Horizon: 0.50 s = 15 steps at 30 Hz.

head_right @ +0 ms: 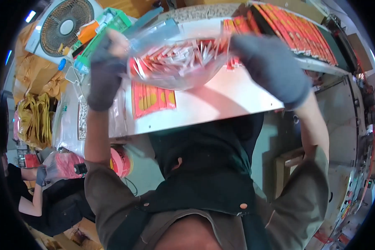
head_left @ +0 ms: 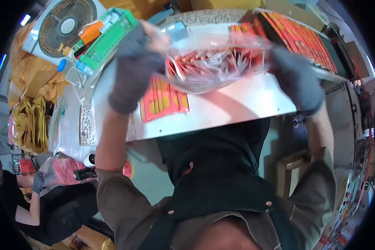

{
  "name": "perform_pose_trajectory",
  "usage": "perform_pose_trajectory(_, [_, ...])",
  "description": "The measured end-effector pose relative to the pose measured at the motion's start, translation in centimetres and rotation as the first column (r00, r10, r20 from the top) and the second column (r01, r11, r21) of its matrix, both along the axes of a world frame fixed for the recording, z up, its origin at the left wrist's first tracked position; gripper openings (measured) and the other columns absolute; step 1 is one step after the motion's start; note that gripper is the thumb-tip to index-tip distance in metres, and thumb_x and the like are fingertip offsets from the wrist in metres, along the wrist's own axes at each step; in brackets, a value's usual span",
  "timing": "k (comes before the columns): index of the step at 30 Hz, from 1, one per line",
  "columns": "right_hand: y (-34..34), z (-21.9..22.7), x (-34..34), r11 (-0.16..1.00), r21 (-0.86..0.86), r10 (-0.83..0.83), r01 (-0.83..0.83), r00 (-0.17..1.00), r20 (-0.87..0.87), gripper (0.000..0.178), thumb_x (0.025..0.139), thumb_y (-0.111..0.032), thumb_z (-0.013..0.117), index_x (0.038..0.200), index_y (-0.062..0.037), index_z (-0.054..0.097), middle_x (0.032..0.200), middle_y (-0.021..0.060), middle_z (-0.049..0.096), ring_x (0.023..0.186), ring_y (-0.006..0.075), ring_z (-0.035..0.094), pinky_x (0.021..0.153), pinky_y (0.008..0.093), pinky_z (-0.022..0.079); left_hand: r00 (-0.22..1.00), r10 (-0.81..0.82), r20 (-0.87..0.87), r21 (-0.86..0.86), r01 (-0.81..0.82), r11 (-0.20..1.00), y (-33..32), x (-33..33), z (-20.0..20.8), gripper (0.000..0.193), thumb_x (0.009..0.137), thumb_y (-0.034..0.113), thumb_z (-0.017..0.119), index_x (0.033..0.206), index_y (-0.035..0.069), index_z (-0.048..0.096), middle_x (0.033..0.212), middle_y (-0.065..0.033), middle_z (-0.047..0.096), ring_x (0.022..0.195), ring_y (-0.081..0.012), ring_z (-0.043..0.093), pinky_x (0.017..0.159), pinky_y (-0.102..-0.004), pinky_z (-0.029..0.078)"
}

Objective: Packaging bundles of items into plastic bags at a production workstation.

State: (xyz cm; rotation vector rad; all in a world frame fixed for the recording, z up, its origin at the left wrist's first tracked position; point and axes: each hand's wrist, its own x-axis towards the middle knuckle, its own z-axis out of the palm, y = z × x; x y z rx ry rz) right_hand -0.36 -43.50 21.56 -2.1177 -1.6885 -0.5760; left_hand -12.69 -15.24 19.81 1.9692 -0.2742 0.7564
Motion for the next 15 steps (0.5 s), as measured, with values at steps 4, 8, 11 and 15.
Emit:
perform_pose_trajectory(4, [0.1,4.5,0.7,0.984,0.169,-0.054,0.062,0.997,-0.05,0.007,0.087,-0.004,0.055,0.089,0.0007,0.059,0.07,0.008,0.054,0.061,0.0144,0.051,0.059,0.0265,0.044,0.983,-0.117,0.141,-0.212,0.146,0.966,-0.7,1.3,4.4,0.016,0.081,0.016,0.065,0.09,0.006,0.058,0.063,0.0067,0.047,0.056,-0.0038,0.044,0.053,-0.0198,0.037])
perform_pose_trajectory(8, [1.7,4.2,2.8,0.997,-0.067,-0.046,0.036,0.986,-0.16,0.02,0.084,-0.015,0.062,0.094,0.0016,0.058,0.074,0.0089,0.056,0.066,0.0145,0.055,0.063,0.0277,0.045,0.998,0.052,0.037,0.522,-0.064,0.851,-0.4,1.4,2.4,0.02,0.075,0.021,0.069,0.089,0.007,0.061,0.06,-0.0021,0.046,0.055,-0.0105,0.048,0.052,-0.0224,0.039])
perform_pose_trajectory(11, [6.0,3.7,-0.8,0.98,0.065,0.195,-0.19,0.978,-0.076,0.04,0.076,-0.032,0.069,0.097,0.0001,0.056,0.084,0.0133,0.059,0.077,0.0263,0.06,0.069,0.0335,0.047,0.96,0.064,0.274,0.678,-0.24,0.695,-2.2,1.2,2.9,0.013,0.067,0.014,0.066,0.08,0.013,0.063,0.065,-0.0018,0.05,0.061,-0.0218,0.055,0.051,-0.0305,0.044])
perform_pose_trajectory(15, [9.2,1.3,0.7,0.959,-0.187,0.216,-0.211,0.976,0.005,0.03,0.078,-0.028,0.063,0.092,-0.0027,0.054,0.074,0.0151,0.056,0.068,0.0344,0.057,0.058,0.0374,0.044,0.928,0.086,0.363,0.768,-0.35,0.535,-2.3,-1.2,3.4,0.031,0.064,0.01,0.072,0.093,0.011,0.061,0.08,-0.0013,0.059,0.08,-0.0242,0.061,0.062,-0.0298,0.049])
